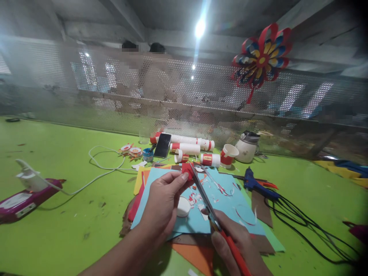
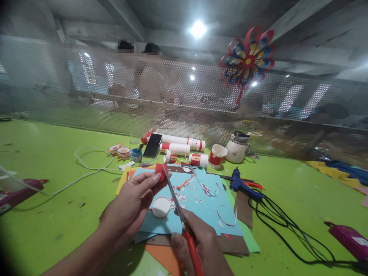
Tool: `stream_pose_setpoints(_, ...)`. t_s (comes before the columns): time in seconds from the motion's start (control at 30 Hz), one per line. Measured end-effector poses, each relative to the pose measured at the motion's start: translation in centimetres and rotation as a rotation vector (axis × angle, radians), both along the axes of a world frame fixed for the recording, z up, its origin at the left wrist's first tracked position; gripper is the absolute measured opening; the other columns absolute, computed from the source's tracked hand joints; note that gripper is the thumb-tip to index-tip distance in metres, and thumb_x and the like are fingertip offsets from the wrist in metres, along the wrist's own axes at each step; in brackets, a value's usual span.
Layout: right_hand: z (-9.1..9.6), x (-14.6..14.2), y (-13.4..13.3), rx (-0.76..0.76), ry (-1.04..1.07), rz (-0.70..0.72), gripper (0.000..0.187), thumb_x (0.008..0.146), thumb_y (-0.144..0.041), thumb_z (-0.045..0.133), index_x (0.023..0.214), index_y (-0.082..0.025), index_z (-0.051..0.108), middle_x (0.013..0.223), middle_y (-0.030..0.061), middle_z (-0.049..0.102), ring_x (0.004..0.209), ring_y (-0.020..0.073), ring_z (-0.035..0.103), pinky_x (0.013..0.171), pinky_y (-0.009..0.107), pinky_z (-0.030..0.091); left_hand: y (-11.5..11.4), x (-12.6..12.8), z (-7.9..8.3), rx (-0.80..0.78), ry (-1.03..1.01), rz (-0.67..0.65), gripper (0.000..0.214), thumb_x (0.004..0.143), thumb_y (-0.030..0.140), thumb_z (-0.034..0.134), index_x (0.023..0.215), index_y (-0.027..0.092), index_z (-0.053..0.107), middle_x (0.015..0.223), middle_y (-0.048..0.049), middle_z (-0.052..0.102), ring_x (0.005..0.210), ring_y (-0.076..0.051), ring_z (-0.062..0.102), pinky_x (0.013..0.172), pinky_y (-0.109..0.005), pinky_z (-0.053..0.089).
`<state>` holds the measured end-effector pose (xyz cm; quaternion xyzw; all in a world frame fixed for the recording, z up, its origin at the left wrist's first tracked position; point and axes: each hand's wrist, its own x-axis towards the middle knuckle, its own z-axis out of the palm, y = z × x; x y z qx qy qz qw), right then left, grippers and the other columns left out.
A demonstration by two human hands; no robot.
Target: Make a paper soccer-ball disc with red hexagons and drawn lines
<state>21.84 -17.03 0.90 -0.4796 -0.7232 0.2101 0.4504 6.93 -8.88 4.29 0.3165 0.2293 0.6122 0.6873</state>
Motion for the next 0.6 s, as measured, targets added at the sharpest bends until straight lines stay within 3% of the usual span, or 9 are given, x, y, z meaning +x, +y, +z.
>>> stream_pose_setpoints(0.4, 0.1, 0.19, -0.16, 0.021, -0.016, -0.016, 0.041, 0.093, -0.051, 0.043, 0.115, -0.023, 0.064, 0.078, 0.0007, 0.066, 0.067, 0.0152, 0.06, 0.061, 0.022, 0.047, 0.05, -0.16, 0.04, -0.003, 0.019, -0.007, 0.009, 0.071, 0.018, 0.077, 0.074, 0.01, 0.073, 0.078, -0.0065, 0.072, 0.078, -0.015, 0.064, 0.092, -0.033, 0.049)
stream_pose_setpoints(0.6, -0.08, 0.13, -0.07, 0.025, -0.005, -0.021, 0.04, 0.092, -0.049, 0.045, 0.116, -0.023, 0.064, 0.088, 0.0047, 0.07, 0.082, 0.0212, 0.066, 0.067, 0.025, 0.05, -0.1, -0.18, 0.15, -0.022, 0.01, -0.011, 0.009, 0.068, 0.018, 0.078, 0.072, 0.011, 0.073, 0.076, -0.0058, 0.071, 0.078, -0.015, 0.064, 0.092, -0.034, 0.049)
